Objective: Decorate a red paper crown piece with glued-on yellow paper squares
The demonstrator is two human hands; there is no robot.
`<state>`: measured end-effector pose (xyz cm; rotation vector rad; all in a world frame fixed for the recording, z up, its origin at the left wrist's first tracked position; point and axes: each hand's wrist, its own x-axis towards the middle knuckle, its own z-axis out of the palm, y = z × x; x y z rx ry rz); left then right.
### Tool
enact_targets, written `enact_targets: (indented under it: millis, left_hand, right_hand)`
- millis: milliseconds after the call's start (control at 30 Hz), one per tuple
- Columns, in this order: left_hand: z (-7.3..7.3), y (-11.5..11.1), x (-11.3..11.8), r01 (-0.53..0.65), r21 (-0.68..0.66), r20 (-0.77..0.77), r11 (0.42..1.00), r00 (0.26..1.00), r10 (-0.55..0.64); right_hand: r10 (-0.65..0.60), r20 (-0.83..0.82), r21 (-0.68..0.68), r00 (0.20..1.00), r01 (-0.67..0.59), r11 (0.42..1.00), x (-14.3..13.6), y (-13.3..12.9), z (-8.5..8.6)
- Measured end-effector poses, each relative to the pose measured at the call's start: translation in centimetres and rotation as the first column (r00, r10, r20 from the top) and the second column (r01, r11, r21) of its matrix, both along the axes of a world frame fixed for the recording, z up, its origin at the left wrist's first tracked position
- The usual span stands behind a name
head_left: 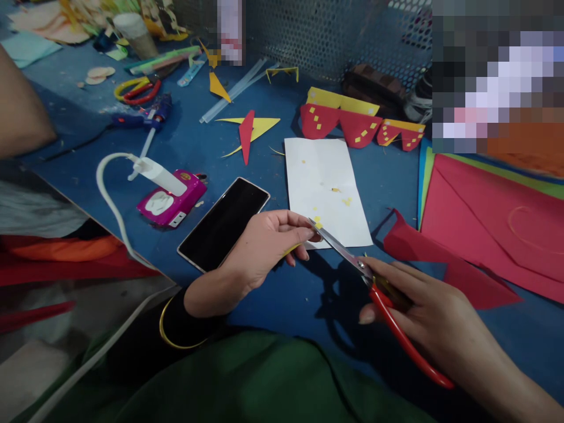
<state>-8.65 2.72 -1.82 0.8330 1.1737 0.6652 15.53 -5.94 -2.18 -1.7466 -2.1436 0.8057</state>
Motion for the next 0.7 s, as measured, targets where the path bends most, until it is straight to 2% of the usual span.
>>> enact_targets:
  millis: [200,700]
  left_hand:
    - [-0.13,-0.12,-0.14,0.039,0.006,-0.012,0.999,0.999,-0.038]
    - [-0.32,-0.19,-0.19,0.040,0.052,0.003,0.998,0.999,-0.040]
  right_hand:
    - [-0.037,-0.023,0.004,0.999,0.037,0.999,-0.08,0.05,0.10]
    - [-0.056,-0.012,0.030,0.998,0.056,0.998,-0.89,0.10,0.24]
